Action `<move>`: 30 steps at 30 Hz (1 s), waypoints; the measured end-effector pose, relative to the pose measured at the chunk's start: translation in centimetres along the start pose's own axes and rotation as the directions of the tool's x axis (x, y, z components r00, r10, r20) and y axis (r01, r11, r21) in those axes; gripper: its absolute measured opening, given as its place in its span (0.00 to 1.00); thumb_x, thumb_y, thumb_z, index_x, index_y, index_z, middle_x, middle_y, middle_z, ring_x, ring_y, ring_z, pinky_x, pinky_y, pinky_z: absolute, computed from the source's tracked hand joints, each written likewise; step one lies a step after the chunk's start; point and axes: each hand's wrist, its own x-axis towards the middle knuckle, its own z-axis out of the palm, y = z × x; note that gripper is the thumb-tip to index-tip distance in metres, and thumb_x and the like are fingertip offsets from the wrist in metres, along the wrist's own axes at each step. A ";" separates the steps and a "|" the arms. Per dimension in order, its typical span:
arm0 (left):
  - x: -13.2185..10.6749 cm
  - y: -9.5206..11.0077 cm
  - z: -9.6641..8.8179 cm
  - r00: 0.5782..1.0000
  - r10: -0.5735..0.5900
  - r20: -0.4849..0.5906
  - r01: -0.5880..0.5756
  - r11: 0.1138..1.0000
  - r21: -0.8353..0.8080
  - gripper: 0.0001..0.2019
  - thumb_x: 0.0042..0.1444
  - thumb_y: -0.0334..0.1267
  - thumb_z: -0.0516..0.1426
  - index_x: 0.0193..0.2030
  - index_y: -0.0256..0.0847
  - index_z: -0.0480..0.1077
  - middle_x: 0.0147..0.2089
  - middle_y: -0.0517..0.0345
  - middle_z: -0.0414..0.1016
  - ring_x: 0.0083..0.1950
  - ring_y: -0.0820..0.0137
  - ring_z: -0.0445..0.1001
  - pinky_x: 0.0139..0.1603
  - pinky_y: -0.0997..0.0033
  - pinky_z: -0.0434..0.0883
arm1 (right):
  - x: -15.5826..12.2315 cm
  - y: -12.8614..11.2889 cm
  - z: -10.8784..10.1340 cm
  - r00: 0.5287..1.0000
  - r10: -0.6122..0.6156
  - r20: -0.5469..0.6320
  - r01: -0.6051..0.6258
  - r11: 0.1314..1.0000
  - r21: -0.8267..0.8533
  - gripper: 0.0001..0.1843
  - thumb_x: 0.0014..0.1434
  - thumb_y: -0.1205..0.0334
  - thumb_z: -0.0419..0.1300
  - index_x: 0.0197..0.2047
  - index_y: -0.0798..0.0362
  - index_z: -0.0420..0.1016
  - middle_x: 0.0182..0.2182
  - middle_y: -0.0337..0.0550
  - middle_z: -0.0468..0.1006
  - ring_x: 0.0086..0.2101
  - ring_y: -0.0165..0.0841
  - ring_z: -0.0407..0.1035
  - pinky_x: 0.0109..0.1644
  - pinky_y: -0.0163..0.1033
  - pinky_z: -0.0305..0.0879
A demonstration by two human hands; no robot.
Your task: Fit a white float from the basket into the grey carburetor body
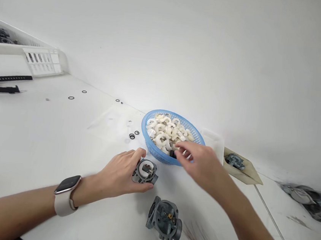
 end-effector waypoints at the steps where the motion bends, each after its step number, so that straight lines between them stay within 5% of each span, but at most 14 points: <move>1: 0.0 0.0 -0.2 1.000 0.002 0.002 -0.002 1.000 0.012 0.28 0.55 0.59 0.68 0.49 0.47 0.60 0.36 0.60 0.75 0.36 0.56 0.80 0.32 0.63 0.68 | 0.9 1.1 -0.7 0.999 0.043 0.004 -0.043 0.998 -0.037 0.13 0.71 0.61 0.57 0.47 0.46 0.85 0.41 0.43 0.88 0.37 0.41 0.81 0.39 0.43 0.74; 7: 0.0 -0.3 -0.5 0.999 0.047 0.013 -0.048 0.996 0.076 0.27 0.57 0.60 0.66 0.52 0.47 0.64 0.34 0.59 0.77 0.35 0.55 0.80 0.35 0.61 0.71 | 4.3 9.0 -3.4 0.948 0.316 0.042 -0.299 0.927 -0.225 0.11 0.72 0.60 0.59 0.48 0.48 0.84 0.44 0.46 0.87 0.44 0.42 0.79 0.44 0.45 0.72; 13: -0.4 -0.7 -0.2 0.991 0.131 0.011 -0.132 0.988 0.084 0.33 0.62 0.59 0.63 0.68 0.45 0.64 0.56 0.45 0.80 0.52 0.50 0.82 0.48 0.57 0.77 | 3.2 15.7 -4.0 0.848 0.464 0.254 -0.393 0.874 -0.286 0.14 0.73 0.52 0.66 0.54 0.53 0.80 0.50 0.45 0.83 0.44 0.37 0.80 0.48 0.47 0.81; 21: -0.5 -1.0 0.1 0.981 0.188 0.051 -0.193 0.975 0.111 0.34 0.66 0.57 0.61 0.73 0.44 0.62 0.54 0.46 0.82 0.52 0.52 0.82 0.49 0.57 0.77 | 2.6 17.2 0.5 0.763 0.514 0.392 -0.412 0.854 -0.317 0.17 0.73 0.52 0.66 0.60 0.51 0.78 0.58 0.48 0.80 0.50 0.41 0.79 0.53 0.51 0.81; 30: -0.5 -1.1 -0.2 0.977 0.212 0.039 -0.215 0.967 0.135 0.31 0.67 0.55 0.62 0.70 0.39 0.65 0.54 0.44 0.82 0.52 0.50 0.82 0.48 0.52 0.76 | 2.8 18.5 0.8 0.809 0.467 0.356 -0.399 0.882 -0.250 0.17 0.73 0.52 0.66 0.59 0.52 0.78 0.56 0.48 0.81 0.49 0.41 0.79 0.53 0.51 0.81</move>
